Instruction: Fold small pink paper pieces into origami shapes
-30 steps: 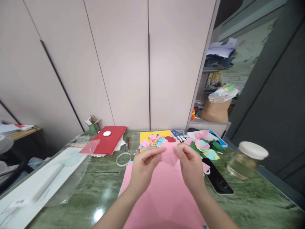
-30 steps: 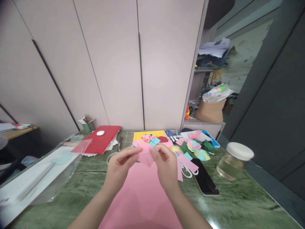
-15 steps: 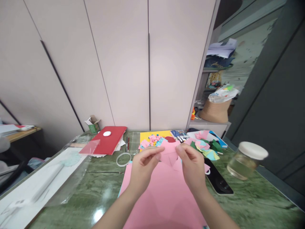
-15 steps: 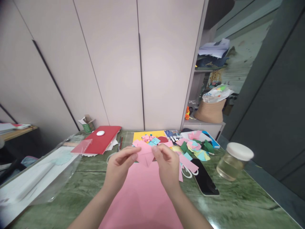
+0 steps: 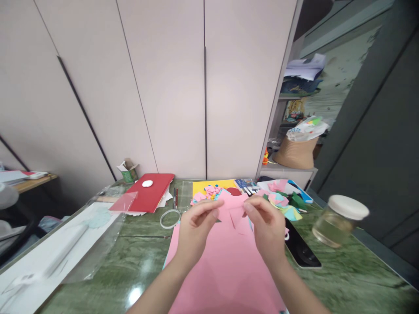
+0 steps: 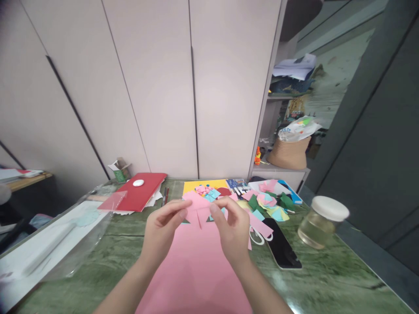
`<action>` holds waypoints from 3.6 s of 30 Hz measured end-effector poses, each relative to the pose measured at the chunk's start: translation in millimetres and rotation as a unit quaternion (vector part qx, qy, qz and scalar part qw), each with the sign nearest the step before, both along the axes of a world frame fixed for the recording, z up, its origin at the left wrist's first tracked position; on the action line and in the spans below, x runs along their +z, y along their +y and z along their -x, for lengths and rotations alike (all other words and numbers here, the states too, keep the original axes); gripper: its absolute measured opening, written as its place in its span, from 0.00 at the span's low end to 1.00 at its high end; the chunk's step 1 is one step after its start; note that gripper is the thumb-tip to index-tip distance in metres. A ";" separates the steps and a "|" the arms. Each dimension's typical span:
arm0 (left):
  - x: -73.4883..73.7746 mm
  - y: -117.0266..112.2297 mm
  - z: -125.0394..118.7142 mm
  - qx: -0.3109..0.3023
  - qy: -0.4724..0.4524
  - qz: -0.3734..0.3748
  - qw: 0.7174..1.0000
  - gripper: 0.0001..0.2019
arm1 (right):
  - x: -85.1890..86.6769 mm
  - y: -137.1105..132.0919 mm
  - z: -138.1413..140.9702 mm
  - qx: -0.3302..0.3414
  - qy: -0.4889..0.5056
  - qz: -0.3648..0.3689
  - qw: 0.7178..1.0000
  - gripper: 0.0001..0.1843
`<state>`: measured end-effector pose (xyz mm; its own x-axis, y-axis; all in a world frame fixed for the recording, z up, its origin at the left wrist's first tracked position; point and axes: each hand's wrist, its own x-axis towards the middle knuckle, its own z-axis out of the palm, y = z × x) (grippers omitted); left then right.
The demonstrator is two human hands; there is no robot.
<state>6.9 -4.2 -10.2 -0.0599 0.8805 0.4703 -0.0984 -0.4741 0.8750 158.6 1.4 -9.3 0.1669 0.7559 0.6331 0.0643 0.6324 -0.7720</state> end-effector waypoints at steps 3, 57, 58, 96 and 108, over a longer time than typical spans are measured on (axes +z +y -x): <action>-1.0 0.0 0.4 0.003 0.003 0.000 1.000 0.08 | 2.2 -3.4 1.0 -0.031 -0.023 -0.002 0.999 0.14; -1.0 5.1 -4.4 -0.186 -0.286 0.201 0.918 0.12 | -6.3 9.4 12.9 0.265 0.150 0.136 0.943 0.16; -0.6 5.1 -4.9 -0.205 -0.299 0.216 0.907 0.12 | -6.6 9.7 13.4 0.274 0.152 0.135 0.940 0.17; 3.1 10.7 5.9 -0.226 -0.284 0.200 0.910 0.15 | -5.2 16.9 -2.6 0.304 0.085 0.167 0.934 0.15; 5.4 13.9 5.8 -0.149 -0.209 0.118 0.959 0.14 | -3.5 22.1 -5.8 0.155 -0.034 0.130 0.979 0.18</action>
<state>1.0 9.7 -4.8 0.0712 0.9669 0.2449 -0.5638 -0.1635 0.8095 164.4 23.5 -12.8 -0.1322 0.9007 0.4138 -0.0436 0.4117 -0.9103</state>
